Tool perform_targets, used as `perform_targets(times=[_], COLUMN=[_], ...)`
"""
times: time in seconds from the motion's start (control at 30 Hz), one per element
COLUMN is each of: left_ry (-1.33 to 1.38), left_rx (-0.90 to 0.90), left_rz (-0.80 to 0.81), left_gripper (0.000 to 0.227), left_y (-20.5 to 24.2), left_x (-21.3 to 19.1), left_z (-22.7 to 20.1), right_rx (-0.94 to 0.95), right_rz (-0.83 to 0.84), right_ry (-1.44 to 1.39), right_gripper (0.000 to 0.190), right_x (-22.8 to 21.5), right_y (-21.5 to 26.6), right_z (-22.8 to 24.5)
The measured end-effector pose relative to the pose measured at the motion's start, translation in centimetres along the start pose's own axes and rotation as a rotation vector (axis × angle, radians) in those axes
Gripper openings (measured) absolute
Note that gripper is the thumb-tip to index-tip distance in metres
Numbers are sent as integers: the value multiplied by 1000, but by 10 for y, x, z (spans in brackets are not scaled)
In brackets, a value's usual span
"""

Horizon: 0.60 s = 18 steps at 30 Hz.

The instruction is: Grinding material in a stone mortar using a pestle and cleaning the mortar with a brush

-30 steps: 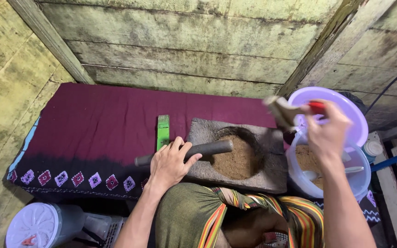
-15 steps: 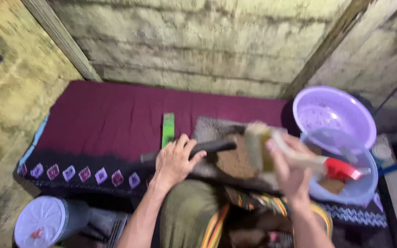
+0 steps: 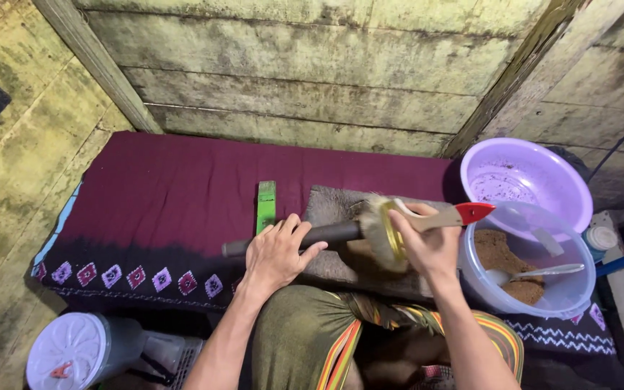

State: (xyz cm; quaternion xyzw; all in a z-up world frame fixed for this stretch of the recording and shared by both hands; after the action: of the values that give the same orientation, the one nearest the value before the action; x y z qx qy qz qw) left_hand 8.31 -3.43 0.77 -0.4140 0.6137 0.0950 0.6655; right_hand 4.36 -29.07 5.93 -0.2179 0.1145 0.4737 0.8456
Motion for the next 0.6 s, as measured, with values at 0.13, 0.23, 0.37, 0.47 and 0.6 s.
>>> perform_targets(times=[0.13,0.23,0.37,0.47,0.6], left_ry=[-28,48,52,29,18], left_rx=[21,-2,10,35,50], left_rz=[-10,-15,2,16,24], left_gripper=[48,49,50,49,51], left_y=[-3,-2,0,-4,-6], left_x=[4,-5,-4,0,2], left_z=[3,4,2,4,3], right_rx=[16,110,86,107,150], right_rz=[-91,-126,-31,2,-67], right_ry=[48,54,-61,-84,9], right_gripper=[18,17,17,18,18], right_x=[-24,-28,0,5,-15], right_y=[-7,-6,-4,-8,-16], right_z=[-22,-15,17,0,-43])
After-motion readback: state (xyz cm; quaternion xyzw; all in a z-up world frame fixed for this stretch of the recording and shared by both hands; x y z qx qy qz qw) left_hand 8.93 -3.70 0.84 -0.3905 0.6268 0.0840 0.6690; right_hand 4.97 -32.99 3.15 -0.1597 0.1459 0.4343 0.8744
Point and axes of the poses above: each hand's wrist, its own y-axis away from the middle knuckle, its own x-axis out of the palm, z = x × y, the point moved 10 cm from there along -y, towards the middle knuckle, and after that the axes turned 10 degrees about x, right-handed, at the moved point
